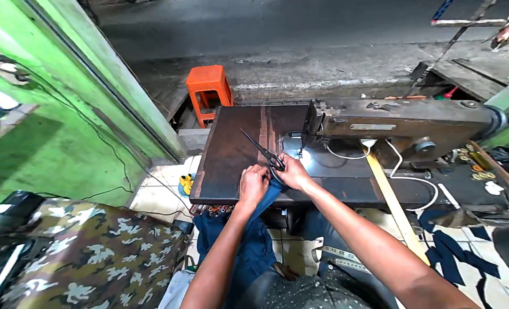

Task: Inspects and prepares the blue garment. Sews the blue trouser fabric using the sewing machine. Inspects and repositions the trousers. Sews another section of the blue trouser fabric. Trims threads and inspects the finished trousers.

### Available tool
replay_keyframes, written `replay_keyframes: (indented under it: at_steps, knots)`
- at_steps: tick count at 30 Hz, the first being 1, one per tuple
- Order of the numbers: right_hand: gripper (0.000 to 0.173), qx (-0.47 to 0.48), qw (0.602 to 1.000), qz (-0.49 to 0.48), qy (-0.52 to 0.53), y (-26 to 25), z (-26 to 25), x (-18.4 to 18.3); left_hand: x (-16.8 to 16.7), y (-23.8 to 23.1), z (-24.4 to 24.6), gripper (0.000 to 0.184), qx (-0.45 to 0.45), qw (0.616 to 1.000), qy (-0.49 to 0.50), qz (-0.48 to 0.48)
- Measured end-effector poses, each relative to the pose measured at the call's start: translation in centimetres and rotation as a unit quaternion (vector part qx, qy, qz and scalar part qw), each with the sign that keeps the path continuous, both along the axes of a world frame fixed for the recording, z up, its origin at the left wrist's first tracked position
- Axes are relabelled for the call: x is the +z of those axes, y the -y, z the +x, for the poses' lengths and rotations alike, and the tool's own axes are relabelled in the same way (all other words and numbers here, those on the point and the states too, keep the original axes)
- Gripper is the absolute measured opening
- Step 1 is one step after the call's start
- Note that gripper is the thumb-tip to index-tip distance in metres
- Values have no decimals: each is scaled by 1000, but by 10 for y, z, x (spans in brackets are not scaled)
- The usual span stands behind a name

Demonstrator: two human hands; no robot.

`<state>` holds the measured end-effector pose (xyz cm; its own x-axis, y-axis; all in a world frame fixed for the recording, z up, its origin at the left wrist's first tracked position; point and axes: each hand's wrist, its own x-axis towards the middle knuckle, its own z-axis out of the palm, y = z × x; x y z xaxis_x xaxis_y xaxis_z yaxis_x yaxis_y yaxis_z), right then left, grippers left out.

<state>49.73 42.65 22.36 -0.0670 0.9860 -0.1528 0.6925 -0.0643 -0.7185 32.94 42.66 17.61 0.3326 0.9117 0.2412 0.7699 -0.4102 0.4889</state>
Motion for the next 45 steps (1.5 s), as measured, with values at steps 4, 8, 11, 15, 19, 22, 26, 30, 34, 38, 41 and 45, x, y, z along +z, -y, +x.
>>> replay_keyframes:
  at_steps: [4, 8, 11, 15, 19, 22, 26, 30, 34, 38, 41, 45]
  knots:
    - [45, 25, 993, 66, 99, 38, 36, 1, -10, -3, -4, 24, 7, 1000, 26, 0]
    - [69, 87, 970, 51, 221, 85, 78, 3, -13, -2, -7, 24, 33, 998, 61, 4]
    - [75, 103, 936, 14, 336, 102, 82, 13, -16, -1, -7, 22, 41, 997, 66, 21]
    - [75, 114, 911, -10, 397, 98, 75, 16, -17, -2, -5, 25, 30, 998, 49, 36]
    - [71, 121, 905, -16, 407, 93, 66, 13, -17, -3, -6, 26, 24, 998, 36, 35]
    - [68, 126, 905, -13, 407, 92, 65, 11, -20, -4, -5, 24, 19, 998, 36, 49]
    - [65, 145, 903, 3, 405, 91, 66, 12, -25, -6, -5, 23, 9, 997, 33, 64]
    - [66, 154, 904, -1, 398, 88, 68, 14, -25, -6, -5, 22, 14, 997, 42, 65]
    - [66, 100, 924, 7, 370, 95, 77, 9, -22, -4, -2, 18, 68, 993, 72, 61]
    - [65, -68, 938, -29, 339, 125, 104, -1, -17, -1, 0, 18, 128, 986, 100, 34]
    - [64, -178, 930, -30, 321, 140, 136, -17, -14, 1, 1, 17, 146, 981, 123, 29]
    - [58, -220, 916, -50, 332, 128, 163, -14, -14, 3, 0, 20, 158, 977, 143, 33]
